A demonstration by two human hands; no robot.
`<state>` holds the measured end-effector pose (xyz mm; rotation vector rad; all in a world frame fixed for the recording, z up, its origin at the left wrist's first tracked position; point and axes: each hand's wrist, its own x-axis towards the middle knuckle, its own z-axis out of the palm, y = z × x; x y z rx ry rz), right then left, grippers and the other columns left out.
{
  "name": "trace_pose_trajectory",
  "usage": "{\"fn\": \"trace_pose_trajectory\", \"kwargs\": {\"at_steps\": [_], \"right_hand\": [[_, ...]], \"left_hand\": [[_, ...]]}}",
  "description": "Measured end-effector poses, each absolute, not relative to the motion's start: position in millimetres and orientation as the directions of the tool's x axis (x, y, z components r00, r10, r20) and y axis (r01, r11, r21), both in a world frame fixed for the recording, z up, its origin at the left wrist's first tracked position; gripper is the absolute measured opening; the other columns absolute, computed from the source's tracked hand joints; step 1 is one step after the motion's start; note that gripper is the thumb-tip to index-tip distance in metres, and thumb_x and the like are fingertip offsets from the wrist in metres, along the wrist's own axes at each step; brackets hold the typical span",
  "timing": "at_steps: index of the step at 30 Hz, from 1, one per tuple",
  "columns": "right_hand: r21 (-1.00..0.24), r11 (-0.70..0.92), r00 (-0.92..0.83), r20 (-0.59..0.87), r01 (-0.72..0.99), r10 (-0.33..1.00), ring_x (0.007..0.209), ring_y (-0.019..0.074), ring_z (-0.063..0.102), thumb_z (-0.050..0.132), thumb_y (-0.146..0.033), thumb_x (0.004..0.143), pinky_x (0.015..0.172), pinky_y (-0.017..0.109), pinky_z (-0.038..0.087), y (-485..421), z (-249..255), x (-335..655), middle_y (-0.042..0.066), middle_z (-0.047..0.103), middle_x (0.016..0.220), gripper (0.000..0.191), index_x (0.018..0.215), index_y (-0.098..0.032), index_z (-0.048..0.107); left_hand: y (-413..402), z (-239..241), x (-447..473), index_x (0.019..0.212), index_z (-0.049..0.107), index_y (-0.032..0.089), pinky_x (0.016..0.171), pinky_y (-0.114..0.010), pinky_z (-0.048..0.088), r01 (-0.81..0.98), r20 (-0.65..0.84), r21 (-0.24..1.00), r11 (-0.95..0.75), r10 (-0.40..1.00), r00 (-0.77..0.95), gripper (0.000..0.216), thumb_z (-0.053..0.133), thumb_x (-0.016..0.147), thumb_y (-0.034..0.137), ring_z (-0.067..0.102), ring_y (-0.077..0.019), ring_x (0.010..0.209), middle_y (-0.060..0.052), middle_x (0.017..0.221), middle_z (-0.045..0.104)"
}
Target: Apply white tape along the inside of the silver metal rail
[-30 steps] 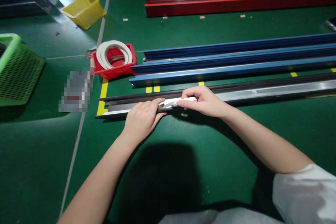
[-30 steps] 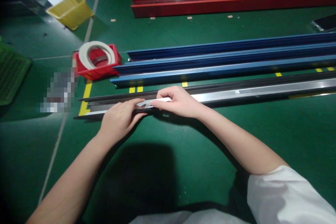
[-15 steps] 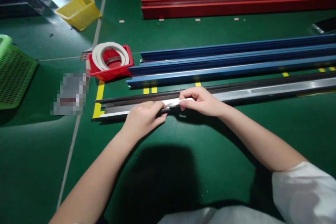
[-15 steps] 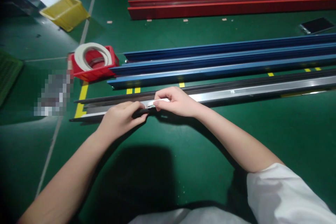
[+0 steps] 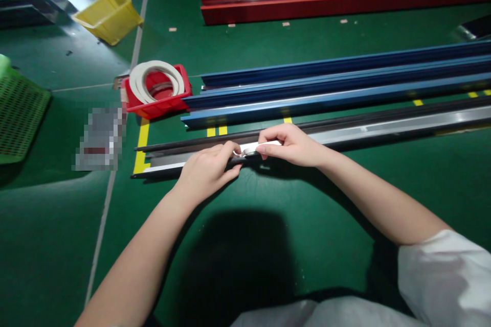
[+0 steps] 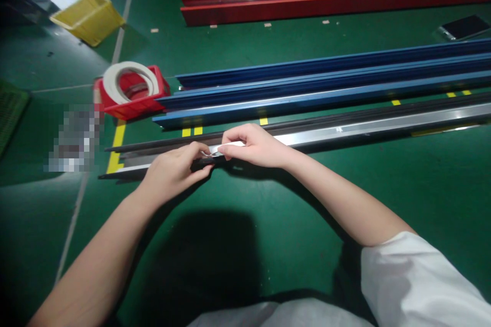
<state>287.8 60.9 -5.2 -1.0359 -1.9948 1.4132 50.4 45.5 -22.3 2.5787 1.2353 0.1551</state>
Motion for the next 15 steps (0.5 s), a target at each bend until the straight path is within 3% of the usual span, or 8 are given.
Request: {"fn": "trace_pose_trajectory", "kwargs": {"at_steps": [15], "right_hand": [[-0.937, 0.161, -0.587, -0.055, 0.309, 0.808, 0.053, 0.0052, 0.037, 0.059, -0.039, 0.085, 0.049, 0.019, 0.025, 60.2, -3.8, 286.4, -0.003, 0.049, 0.057, 0.032, 0.07, -0.01, 0.062]], "left_hand": [[43.4, -18.6, 54.2, 0.108, 0.046, 0.021, 0.074, -0.031, 0.046, 0.737, -0.039, 0.257, -0.625, 0.755, 0.654, 0.022, 0.043, 0.093, 0.038, 0.065, -0.023, 0.091, -0.004, 0.101, 0.066]]}}
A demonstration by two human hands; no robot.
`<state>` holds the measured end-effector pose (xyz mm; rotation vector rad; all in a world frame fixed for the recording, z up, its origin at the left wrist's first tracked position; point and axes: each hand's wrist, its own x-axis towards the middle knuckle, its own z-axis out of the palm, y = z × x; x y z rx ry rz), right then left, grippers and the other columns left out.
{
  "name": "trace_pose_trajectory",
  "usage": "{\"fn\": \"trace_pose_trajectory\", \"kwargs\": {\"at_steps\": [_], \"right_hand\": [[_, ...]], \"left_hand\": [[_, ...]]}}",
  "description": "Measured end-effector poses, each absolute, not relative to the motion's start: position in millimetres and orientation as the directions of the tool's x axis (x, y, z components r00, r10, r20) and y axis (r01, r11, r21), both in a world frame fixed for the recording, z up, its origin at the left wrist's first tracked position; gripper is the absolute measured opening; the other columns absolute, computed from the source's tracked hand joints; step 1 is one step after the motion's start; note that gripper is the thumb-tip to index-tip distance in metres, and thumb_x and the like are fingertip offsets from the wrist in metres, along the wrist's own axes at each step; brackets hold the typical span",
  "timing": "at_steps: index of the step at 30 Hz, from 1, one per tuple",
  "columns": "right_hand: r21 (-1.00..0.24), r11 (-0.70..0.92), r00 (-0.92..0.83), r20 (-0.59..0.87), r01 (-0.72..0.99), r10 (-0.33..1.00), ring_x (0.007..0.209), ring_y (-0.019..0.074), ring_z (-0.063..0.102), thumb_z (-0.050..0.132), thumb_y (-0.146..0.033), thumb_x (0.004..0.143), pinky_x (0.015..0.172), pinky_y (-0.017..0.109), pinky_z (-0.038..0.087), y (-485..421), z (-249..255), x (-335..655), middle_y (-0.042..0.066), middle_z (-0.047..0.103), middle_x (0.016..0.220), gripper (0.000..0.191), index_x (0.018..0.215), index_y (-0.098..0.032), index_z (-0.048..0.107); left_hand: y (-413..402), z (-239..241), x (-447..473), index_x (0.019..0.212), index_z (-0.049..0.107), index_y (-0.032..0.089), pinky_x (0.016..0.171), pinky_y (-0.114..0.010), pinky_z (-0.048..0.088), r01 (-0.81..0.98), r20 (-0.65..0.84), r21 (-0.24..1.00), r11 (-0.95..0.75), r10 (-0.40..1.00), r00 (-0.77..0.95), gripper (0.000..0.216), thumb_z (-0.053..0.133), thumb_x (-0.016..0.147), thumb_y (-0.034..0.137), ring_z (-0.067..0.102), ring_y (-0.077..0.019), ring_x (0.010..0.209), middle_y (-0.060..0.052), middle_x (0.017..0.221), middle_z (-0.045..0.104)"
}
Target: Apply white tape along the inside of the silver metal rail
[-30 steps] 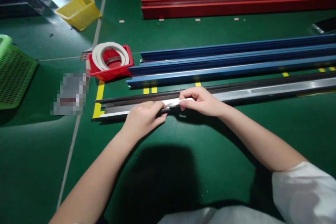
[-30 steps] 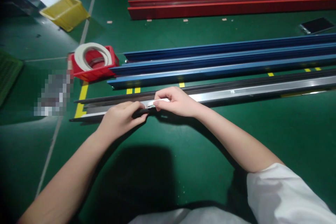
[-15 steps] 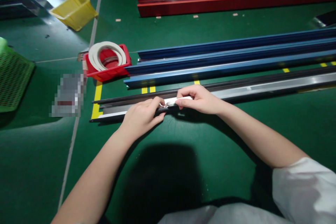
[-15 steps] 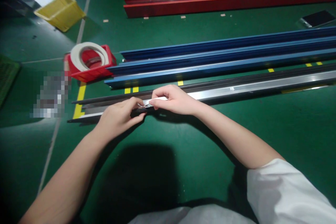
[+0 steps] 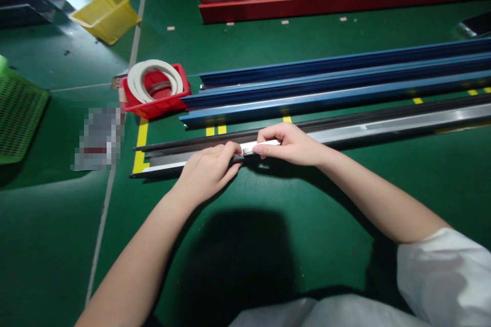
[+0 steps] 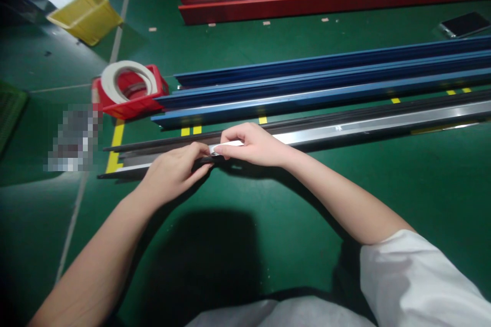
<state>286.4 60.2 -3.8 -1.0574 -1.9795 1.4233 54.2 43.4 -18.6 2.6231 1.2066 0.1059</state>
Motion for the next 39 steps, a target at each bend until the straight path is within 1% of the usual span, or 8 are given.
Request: {"fn": "trace_pose_trajectory", "kwargs": {"at_steps": [9, 16, 21, 23, 27, 31, 35, 39], "right_hand": [[-0.935, 0.185, -0.604, -0.038, 0.303, 0.796, 0.054, 0.0054, 0.042, 0.059, -0.035, 0.085, 0.049, 0.018, 0.027, 61.1, -4.8, 287.5, -0.003, 0.055, 0.06, 0.029, 0.071, -0.011, 0.064], [-0.93, 0.212, -0.619, -0.021, 0.299, 0.785, 0.053, 0.0054, 0.041, 0.056, -0.027, 0.085, 0.05, 0.018, 0.027, 62.1, -5.9, 290.7, -0.003, 0.056, 0.06, 0.023, 0.072, -0.011, 0.065], [-0.949, 0.223, -0.656, 0.023, 0.224, 0.755, 0.055, 0.0053, 0.04, 0.049, -0.017, 0.085, 0.053, 0.019, 0.026, 62.6, -6.4, 293.4, -0.003, 0.054, 0.062, 0.021, 0.076, -0.011, 0.067], [-0.955, 0.211, -0.658, 0.024, 0.207, 0.752, 0.055, 0.0054, 0.039, 0.05, -0.018, 0.085, 0.052, 0.019, 0.026, 63.3, -6.3, 294.1, -0.003, 0.053, 0.062, 0.02, 0.077, -0.01, 0.066], [-0.969, 0.178, -0.656, 0.022, 0.173, 0.755, 0.054, 0.0052, 0.038, 0.056, -0.028, 0.087, 0.052, 0.019, 0.025, 64.8, -4.6, 293.8, -0.003, 0.051, 0.061, 0.024, 0.076, -0.009, 0.066], [-0.976, 0.156, -0.635, 0.027, 0.149, 0.772, 0.057, 0.0056, 0.039, 0.061, -0.033, 0.084, 0.053, 0.019, 0.026, 65.3, -4.1, 291.2, -0.003, 0.05, 0.061, 0.028, 0.069, -0.009, 0.063], [-0.989, 0.11, -0.622, 0.024, 0.1, 0.783, 0.056, 0.0058, 0.037, 0.059, -0.029, 0.084, 0.053, 0.019, 0.026, 66.3, -8.0, 291.2, -0.004, 0.046, 0.059, 0.026, 0.067, -0.011, 0.056], [-0.999, 0.007, -0.7, 0.04, -0.05, 0.713, 0.06, 0.0067, 0.04, 0.045, -0.017, 0.087, 0.055, 0.019, 0.029, 67.8, -9.2, 295.2, -0.001, 0.052, 0.07, 0.021, 0.076, -0.009, 0.06]], "left_hand": [[43.6, -15.4, 56.2, 0.113, 0.043, 0.022, 0.078, -0.034, 0.046, 0.741, -0.098, 0.286, -0.608, 0.751, 0.654, 0.025, 0.038, 0.096, 0.04, 0.063, -0.0236, 0.098, -0.004, 0.108, 0.064], [44.2, -19.6, 55.2, 0.115, 0.043, 0.022, 0.078, -0.034, 0.047, 0.725, -0.082, 0.229, -0.65, 0.729, 0.679, 0.027, 0.035, 0.098, 0.041, 0.063, -0.0238, 0.097, -0.005, 0.108, 0.064], [43.8, -21.7, 54.3, 0.118, 0.043, 0.022, 0.08, -0.035, 0.048, 0.721, -0.083, 0.196, -0.665, 0.721, 0.688, 0.029, 0.034, 0.098, 0.042, 0.063, -0.0246, 0.1, -0.007, 0.11, 0.064], [44.1, -22.0, 54.3, 0.118, 0.043, 0.022, 0.081, -0.035, 0.048, 0.721, -0.084, 0.191, -0.666, 0.721, 0.688, 0.03, 0.034, 0.098, 0.042, 0.063, -0.0249, 0.1, -0.008, 0.111, 0.064], [44.8, -21.6, 54.6, 0.119, 0.043, 0.021, 0.079, -0.035, 0.048, 0.727, -0.092, 0.182, -0.663, 0.724, 0.683, 0.031, 0.034, 0.098, 0.042, 0.064, -0.025, 0.098, -0.008, 0.11, 0.064], [45.0, -20.9, 54.8, 0.118, 0.044, 0.02, 0.078, -0.035, 0.048, 0.73, -0.101, 0.15, -0.667, 0.724, 0.682, 0.032, 0.034, 0.098, 0.043, 0.064, -0.0256, 0.098, -0.009, 0.107, 0.065], [44.6, -20.0, 55.5, 0.116, 0.044, 0.02, 0.076, -0.034, 0.047, 0.729, -0.112, 0.116, -0.675, 0.72, 0.685, 0.032, 0.032, 0.098, 0.043, 0.064, -0.0257, 0.096, -0.009, 0.104, 0.065], [44.6, -18.9, 55.8, 0.116, 0.043, 0.02, 0.072, -0.034, 0.046, 0.731, -0.116, 0.094, -0.676, 0.721, 0.683, 0.031, 0.032, 0.098, 0.043, 0.064, -0.0255, 0.09, -0.008, 0.1, 0.065]]}}
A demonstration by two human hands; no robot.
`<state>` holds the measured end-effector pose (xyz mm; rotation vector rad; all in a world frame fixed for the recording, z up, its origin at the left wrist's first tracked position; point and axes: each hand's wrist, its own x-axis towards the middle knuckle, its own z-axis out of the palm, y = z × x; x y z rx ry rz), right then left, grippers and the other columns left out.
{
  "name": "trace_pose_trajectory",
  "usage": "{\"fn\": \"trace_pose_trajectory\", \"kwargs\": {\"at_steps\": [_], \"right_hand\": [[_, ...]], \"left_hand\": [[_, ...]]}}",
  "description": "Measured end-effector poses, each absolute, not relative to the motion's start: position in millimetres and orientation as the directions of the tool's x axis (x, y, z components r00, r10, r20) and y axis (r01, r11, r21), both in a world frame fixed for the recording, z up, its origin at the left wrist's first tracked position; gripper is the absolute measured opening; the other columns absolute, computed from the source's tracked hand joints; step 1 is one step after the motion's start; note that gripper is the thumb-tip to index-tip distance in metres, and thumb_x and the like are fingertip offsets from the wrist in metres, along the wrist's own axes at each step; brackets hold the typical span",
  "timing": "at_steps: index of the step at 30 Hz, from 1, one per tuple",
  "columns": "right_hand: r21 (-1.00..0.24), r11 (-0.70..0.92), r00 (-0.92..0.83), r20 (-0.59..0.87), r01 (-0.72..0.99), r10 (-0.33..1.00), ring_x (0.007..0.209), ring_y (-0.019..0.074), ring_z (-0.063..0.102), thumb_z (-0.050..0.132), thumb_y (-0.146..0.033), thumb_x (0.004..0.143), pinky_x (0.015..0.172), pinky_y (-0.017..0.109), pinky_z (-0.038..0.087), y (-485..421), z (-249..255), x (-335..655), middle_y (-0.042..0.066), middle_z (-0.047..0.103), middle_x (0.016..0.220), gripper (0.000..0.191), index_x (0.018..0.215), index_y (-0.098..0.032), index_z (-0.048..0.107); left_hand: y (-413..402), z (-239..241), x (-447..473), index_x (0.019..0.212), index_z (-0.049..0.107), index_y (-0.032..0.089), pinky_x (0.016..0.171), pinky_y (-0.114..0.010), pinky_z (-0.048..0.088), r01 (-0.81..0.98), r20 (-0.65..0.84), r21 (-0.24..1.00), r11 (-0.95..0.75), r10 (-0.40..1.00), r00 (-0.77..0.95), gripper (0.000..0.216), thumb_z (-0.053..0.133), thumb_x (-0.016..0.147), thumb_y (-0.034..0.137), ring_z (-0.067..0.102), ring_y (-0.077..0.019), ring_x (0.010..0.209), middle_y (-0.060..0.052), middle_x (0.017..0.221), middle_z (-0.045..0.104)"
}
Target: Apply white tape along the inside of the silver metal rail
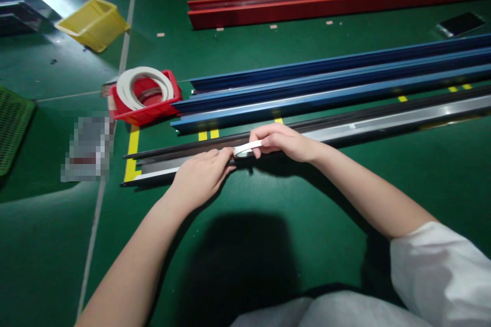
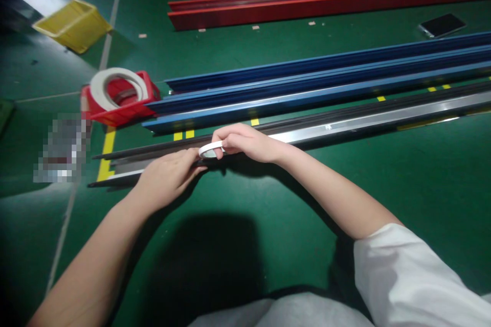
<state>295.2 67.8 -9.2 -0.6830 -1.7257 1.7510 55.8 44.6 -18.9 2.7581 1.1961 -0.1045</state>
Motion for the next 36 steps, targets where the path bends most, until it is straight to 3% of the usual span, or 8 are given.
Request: {"fn": "trace_pose_trajectory", "kwargs": {"at_steps": [4, 10, 13, 18, 24, 30, 36], "right_hand": [[-0.997, -0.013, -0.744, 0.052, -0.081, 0.666, 0.058, 0.0064, 0.04, 0.049, -0.024, 0.091, 0.055, 0.02, 0.029, 68, -7, 298, -0.001, 0.051, 0.067, 0.024, 0.09, -0.008, 0.066], [-0.998, 0.029, -0.679, 0.06, -0.057, 0.731, 0.054, 0.0048, 0.032, 0.06, -0.026, 0.086, 0.052, 0.02, 0.022, 68, -10, 296, -0.005, 0.04, 0.058, 0.028, 0.064, -0.012, 0.05], [-0.997, -0.022, -0.661, 0.029, -0.068, 0.75, 0.056, 0.006, 0.03, 0.057, -0.028, 0.087, 0.053, 0.021, 0.02, 68, -10, 295, -0.004, 0.037, 0.06, 0.03, 0.063, -0.013, 0.045], [-0.956, -0.216, -0.697, -0.017, -0.199, 0.717, 0.056, 0.0082, 0.028, 0.045, -0.026, 0.087, 0.055, 0.022, 0.024, 69, -9, 297, -0.003, 0.036, 0.062, 0.022, 0.072, -0.013, 0.053], [-0.984, -0.133, -0.7, -0.011, -0.12, 0.714, 0.055, 0.0065, 0.032, 0.055, -0.037, 0.09, 0.053, 0.021, 0.022, 70, -11, 300, -0.004, 0.04, 0.059, 0.03, 0.088, -0.009, 0.066], [-0.968, -0.172, -0.586, -0.033, -0.183, 0.809, 0.059, 0.0068, 0.041, 0.058, -0.037, 0.087, 0.06, 0.02, 0.032, 67, -10, 296, -0.002, 0.048, 0.062, 0.035, 0.062, -0.012, 0.05], [-0.978, -0.164, -0.584, -0.06, -0.128, 0.81, 0.055, 0.0067, 0.036, 0.056, -0.036, 0.088, 0.056, 0.021, 0.028, 66, -5, 304, -0.003, 0.043, 0.058, 0.037, 0.06, -0.013, 0.047]], "left_hand": [[45, -20, 55, 0.113, 0.043, 0.019, 0.072, -0.033, 0.046, 0.732, -0.111, 0.083, -0.676, 0.724, 0.681, 0.03, 0.032, 0.098, 0.042, 0.064, -0.0253, 0.089, -0.008, 0.099, 0.065], [45, -21, 54, 0.112, 0.045, 0.018, 0.073, -0.033, 0.047, 0.725, -0.102, 0.06, -0.686, 0.718, 0.688, 0.03, 0.032, 0.098, 0.041, 0.064, -0.0249, 0.091, -0.009, 0.101, 0.065], [45, -20, 56, 0.117, 0.045, 0.017, 0.076, -0.033, 0.047, 0.732, -0.113, 0.078, -0.677, 0.723, 0.681, 0.034, 0.031, 0.098, 0.042, 0.064, -0.0249, 0.094, -0.01, 0.104, 0.065], [45, -19, 57, 0.12, 0.047, 0.016, 0.077, -0.034, 0.048, 0.748, -0.128, 0.107, -0.655, 0.737, 0.664, 0.039, 0.03, 0.098, 0.044, 0.063, -0.0263, 0.097, -0.011, 0.106, 0.065], [44, -18, 57, 0.116, 0.05, 0.014, 0.077, -0.035, 0.047, 0.755, -0.131, 0.078, -0.651, 0.744, 0.655, 0.038, 0.032, 0.098, 0.042, 0.064, -0.0265, 0.096, -0.012, 0.105, 0.065], [44, -15, 57, 0.119, 0.053, 0.019, 0.072, -0.032, 0.046, 0.747, -0.104, 0.072, -0.661, 0.74, 0.664, 0.036, 0.034, 0.097, 0.042, 0.063, -0.0227, 0.088, -0.008, 0.098, 0.065], [40, -8, 68, 0.106, 0.062, 0.023, 0.075, -0.033, 0.044, 0.723, -0.056, 0.136, -0.677, 0.723, 0.688, 0.028, 0.04, 0.096, 0.036, 0.057, -0.0206, 0.089, -0.005, 0.094, 0.065]]}}
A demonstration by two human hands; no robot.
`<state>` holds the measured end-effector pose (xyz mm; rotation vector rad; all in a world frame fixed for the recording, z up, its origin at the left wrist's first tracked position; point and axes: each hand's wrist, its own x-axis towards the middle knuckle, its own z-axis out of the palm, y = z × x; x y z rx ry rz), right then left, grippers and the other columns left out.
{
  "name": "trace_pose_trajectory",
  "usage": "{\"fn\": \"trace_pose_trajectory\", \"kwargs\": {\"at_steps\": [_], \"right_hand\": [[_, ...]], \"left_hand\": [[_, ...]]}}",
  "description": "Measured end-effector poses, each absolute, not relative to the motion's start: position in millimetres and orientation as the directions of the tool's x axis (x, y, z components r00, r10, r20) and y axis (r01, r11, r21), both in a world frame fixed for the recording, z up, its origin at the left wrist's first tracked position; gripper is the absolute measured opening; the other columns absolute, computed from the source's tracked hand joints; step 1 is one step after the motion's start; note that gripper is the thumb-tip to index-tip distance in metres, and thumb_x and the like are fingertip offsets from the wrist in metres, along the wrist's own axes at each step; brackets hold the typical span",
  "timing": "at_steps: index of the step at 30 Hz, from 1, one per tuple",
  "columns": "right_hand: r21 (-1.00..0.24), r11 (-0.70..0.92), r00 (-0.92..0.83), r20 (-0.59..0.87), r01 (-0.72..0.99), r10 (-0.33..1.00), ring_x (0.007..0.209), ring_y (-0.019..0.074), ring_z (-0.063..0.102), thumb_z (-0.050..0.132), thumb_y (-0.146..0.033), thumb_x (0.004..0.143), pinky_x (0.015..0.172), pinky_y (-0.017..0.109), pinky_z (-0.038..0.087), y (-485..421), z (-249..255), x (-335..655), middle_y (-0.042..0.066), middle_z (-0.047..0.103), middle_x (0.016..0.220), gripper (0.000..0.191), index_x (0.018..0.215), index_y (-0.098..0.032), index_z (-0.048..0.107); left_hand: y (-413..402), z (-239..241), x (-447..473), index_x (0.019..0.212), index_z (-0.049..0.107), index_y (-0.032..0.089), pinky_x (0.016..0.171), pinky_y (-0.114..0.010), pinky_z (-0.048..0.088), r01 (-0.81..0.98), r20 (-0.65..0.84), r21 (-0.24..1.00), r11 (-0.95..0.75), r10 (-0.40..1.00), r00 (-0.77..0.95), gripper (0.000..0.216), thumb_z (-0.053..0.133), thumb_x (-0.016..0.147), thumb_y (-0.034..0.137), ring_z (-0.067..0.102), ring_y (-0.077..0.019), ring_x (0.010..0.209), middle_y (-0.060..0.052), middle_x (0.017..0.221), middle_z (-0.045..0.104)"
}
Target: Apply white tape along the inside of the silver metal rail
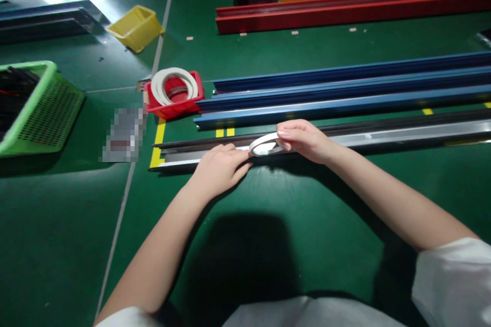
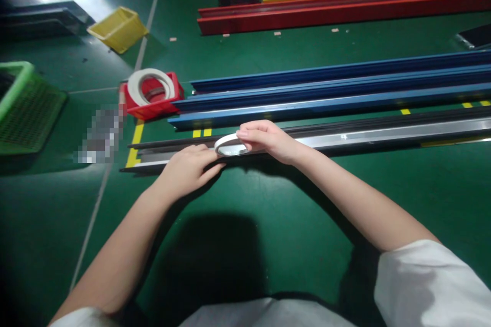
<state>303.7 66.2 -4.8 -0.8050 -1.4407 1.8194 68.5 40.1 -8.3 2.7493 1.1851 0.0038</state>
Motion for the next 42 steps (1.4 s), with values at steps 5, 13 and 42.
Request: {"fn": "trace_pose_trajectory", "kwargs": {"at_steps": [5, 13, 42], "right_hand": [[-0.994, -0.095, -0.595, -0.049, -0.046, 0.802, 0.054, 0.0074, 0.037, 0.058, -0.036, 0.086, 0.054, 0.023, 0.025, 65, -9, 319, -0.002, 0.047, 0.056, 0.037, 0.059, -0.013, 0.051], [-0.989, -0.119, -0.532, -0.052, -0.093, 0.845, 0.052, 0.007, 0.035, 0.059, -0.036, 0.086, 0.054, 0.024, 0.023, 63, -12, 319, -0.003, 0.044, 0.054, 0.038, 0.057, -0.013, 0.05], [-0.995, -0.065, -0.533, -0.015, -0.074, 0.846, 0.051, 0.0073, 0.038, 0.061, -0.027, 0.083, 0.054, 0.024, 0.026, 63, -10, 321, -0.002, 0.047, 0.052, 0.033, 0.054, -0.013, 0.052]], "left_hand": [[33, -12, 80, 0.102, 0.064, 0.021, 0.079, -0.038, 0.043, 0.787, 0.035, 0.074, -0.612, 0.791, 0.611, 0.026, 0.044, 0.094, 0.035, 0.05, -0.0236, 0.093, -0.008, 0.105, 0.059], [35, -18, 78, 0.107, 0.065, 0.025, 0.075, -0.034, 0.044, 0.789, -0.001, 0.157, -0.594, 0.799, 0.601, 0.027, 0.044, 0.094, 0.036, 0.051, -0.0203, 0.089, -0.006, 0.098, 0.058], [46, -4, 100, 0.092, 0.068, 0.024, 0.061, -0.028, 0.043, 0.796, -0.128, 0.187, -0.576, 0.789, 0.601, 0.023, 0.049, 0.085, 0.035, 0.06, -0.0206, 0.086, -0.002, 0.09, 0.063]]}}
